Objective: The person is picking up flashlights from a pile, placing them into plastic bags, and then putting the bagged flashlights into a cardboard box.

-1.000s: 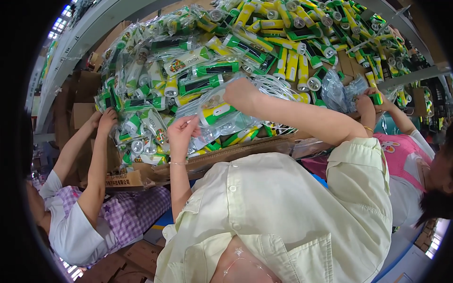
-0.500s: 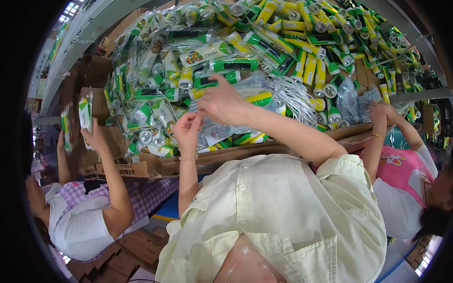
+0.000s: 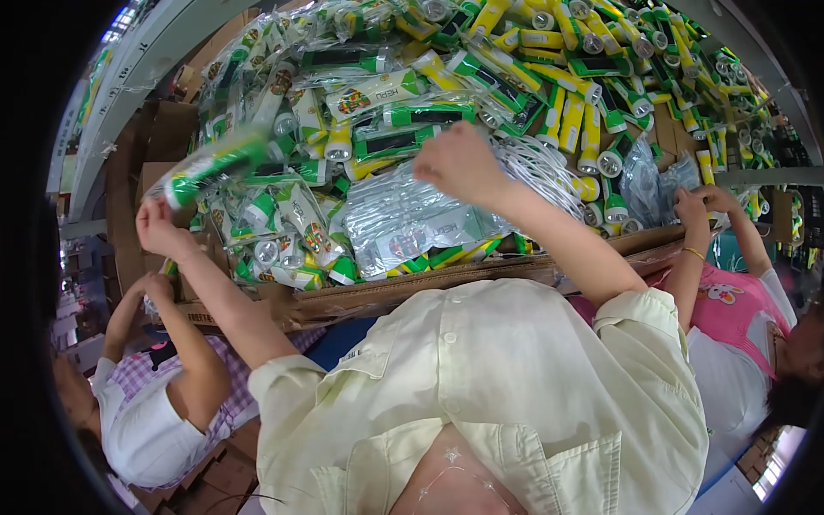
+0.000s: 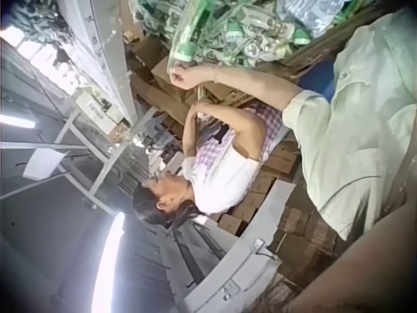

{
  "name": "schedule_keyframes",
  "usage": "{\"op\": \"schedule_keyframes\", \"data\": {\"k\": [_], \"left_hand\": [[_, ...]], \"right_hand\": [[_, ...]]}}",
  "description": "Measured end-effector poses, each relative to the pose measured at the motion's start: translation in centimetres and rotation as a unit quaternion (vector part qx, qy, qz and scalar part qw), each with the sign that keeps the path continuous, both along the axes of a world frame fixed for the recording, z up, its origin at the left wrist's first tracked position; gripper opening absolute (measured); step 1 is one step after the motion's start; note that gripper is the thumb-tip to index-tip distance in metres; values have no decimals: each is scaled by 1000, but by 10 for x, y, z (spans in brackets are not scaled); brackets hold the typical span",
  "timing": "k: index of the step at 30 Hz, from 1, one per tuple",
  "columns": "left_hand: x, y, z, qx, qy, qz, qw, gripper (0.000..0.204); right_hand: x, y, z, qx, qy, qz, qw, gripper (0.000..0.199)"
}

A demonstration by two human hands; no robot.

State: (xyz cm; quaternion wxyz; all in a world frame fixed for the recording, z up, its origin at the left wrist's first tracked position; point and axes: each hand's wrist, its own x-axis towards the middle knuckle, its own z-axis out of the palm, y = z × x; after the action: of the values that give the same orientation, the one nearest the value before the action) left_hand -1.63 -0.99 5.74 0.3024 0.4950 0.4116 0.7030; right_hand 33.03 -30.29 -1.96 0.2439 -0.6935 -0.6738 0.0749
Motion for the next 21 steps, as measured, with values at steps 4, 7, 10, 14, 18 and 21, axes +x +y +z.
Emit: {"op": "schedule_keyframes", "data": {"k": [4, 7, 10, 14, 18, 21], "left_hand": [[-41, 53, -13, 61, 60, 62, 994, 9], [-32, 62, -37, -4, 461, 201, 864, 21], [-50, 71, -77, -32, 486, 178, 855, 28], [81, -52, -63, 67, 435, -61, 896, 29], [138, -175, -69, -70, 382, -439, 810, 21], [144, -207, -95, -155, 415, -543, 713, 24]], "right_hand": [[-38, -23, -27, -24, -86, 80, 993, 21], [-49, -33, -32, -43, -115, 58, 991, 22], [-56, -27, -30, -62, -107, 52, 991, 22], [-46, -22, -39, -113, -62, 40, 991, 22], [-49, -30, -44, -56, -48, 57, 996, 20], [-52, -35, -35, 102, -75, 82, 989, 17]]}}
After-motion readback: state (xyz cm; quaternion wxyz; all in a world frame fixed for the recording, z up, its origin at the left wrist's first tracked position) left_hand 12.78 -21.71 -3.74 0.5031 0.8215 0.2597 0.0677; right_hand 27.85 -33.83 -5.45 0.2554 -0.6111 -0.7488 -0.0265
